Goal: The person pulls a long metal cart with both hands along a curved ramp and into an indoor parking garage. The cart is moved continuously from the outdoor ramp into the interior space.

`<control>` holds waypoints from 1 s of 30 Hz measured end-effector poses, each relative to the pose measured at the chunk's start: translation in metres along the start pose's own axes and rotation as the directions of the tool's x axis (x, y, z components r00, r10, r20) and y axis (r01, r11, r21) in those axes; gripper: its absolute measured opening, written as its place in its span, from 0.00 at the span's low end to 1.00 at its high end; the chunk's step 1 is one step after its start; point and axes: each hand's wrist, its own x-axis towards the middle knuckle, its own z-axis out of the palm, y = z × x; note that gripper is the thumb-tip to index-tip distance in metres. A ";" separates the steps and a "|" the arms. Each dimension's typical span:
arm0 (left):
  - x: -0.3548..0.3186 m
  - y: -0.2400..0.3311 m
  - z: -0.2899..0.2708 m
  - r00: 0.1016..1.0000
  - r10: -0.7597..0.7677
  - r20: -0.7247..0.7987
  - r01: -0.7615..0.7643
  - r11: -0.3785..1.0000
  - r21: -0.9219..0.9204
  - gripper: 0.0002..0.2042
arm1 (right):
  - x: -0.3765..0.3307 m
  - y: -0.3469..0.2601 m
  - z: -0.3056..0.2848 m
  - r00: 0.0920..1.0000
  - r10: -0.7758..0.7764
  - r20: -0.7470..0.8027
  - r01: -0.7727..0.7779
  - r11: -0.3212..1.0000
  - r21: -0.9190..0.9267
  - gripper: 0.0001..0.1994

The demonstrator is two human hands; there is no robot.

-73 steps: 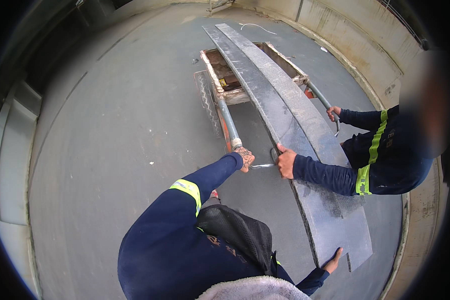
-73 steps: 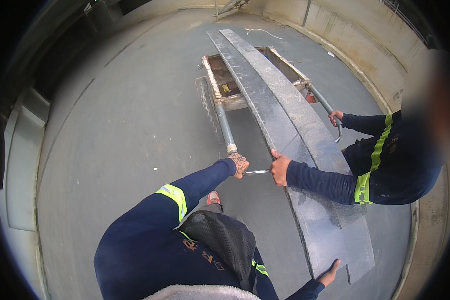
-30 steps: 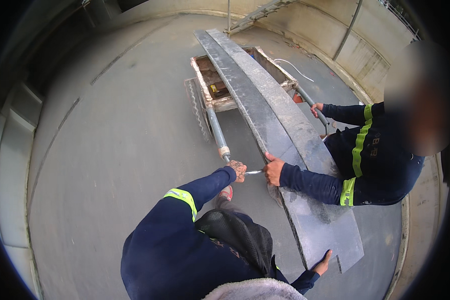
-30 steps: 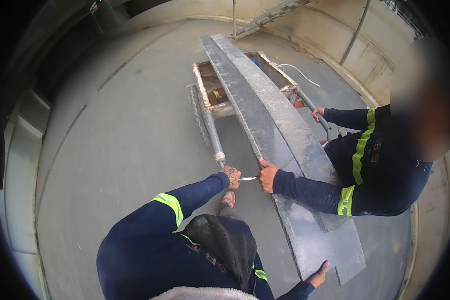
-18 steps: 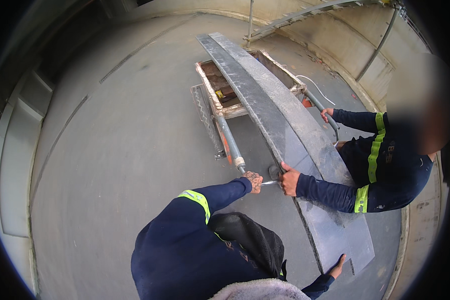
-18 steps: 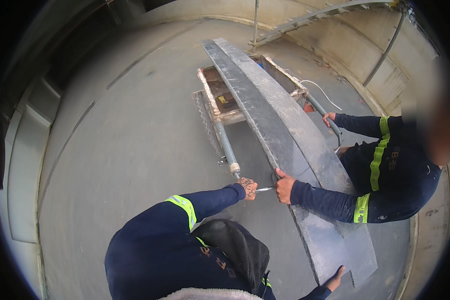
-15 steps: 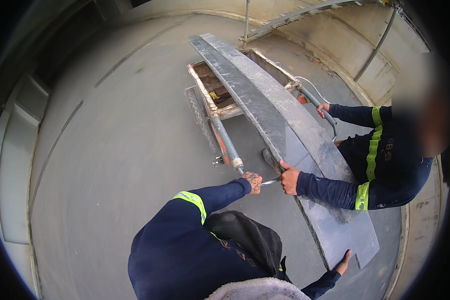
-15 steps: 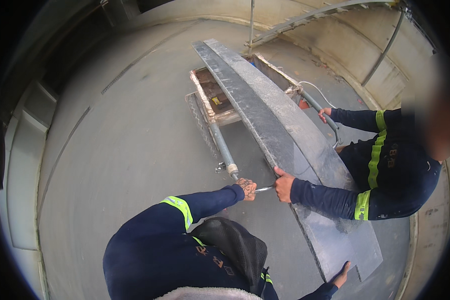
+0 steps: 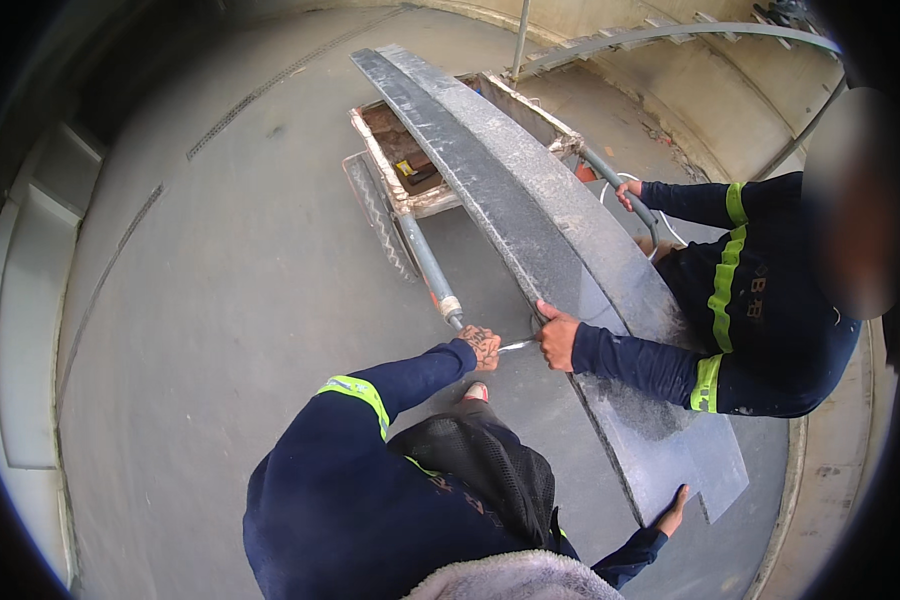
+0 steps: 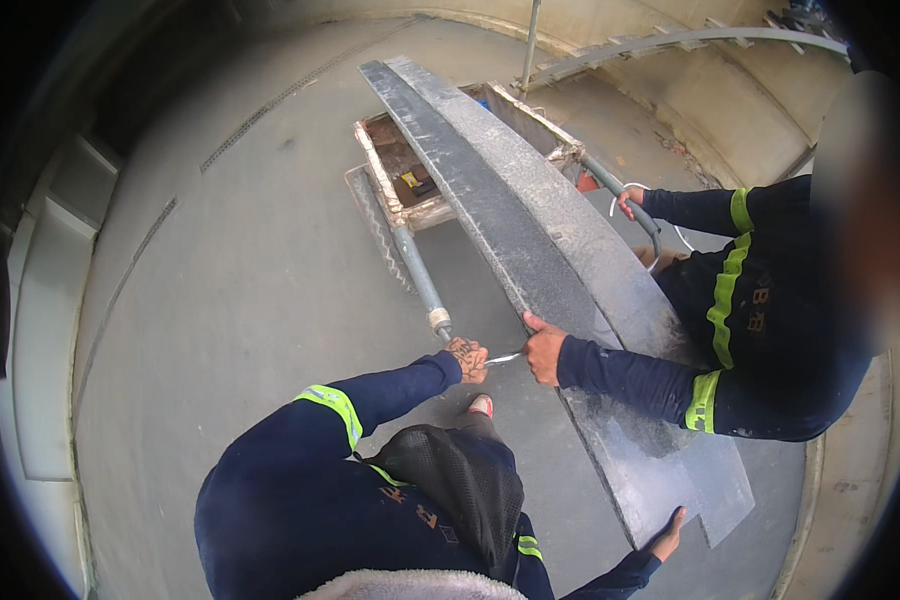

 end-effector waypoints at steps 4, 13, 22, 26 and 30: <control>-0.004 0.020 0.033 0.998 -0.016 -0.054 0.014 0.999 -0.031 0.14 | 0.013 0.008 -0.016 0.991 0.131 0.020 -0.131 0.991 0.029 0.31; -0.009 0.036 0.063 0.992 0.010 -0.125 -0.012 1.000 -0.015 0.14 | -0.001 -0.007 -0.036 0.982 0.191 0.010 -0.191 0.982 -0.002 0.33; -0.014 0.055 0.068 0.995 -0.040 -0.090 0.043 0.999 0.030 0.16 | 0.011 0.026 -0.053 0.996 0.092 -0.024 -0.091 0.996 0.007 0.32; 0.005 0.051 0.088 0.995 0.036 -0.097 -0.040 0.998 -0.044 0.15 | 0.021 0.022 -0.054 0.992 0.123 -0.011 -0.121 0.988 0.095 0.31; 0.030 0.069 0.088 0.968 0.044 -0.247 -0.043 0.999 0.010 0.15 | 0.040 0.029 -0.062 0.996 0.091 -0.022 -0.085 0.979 0.183 0.31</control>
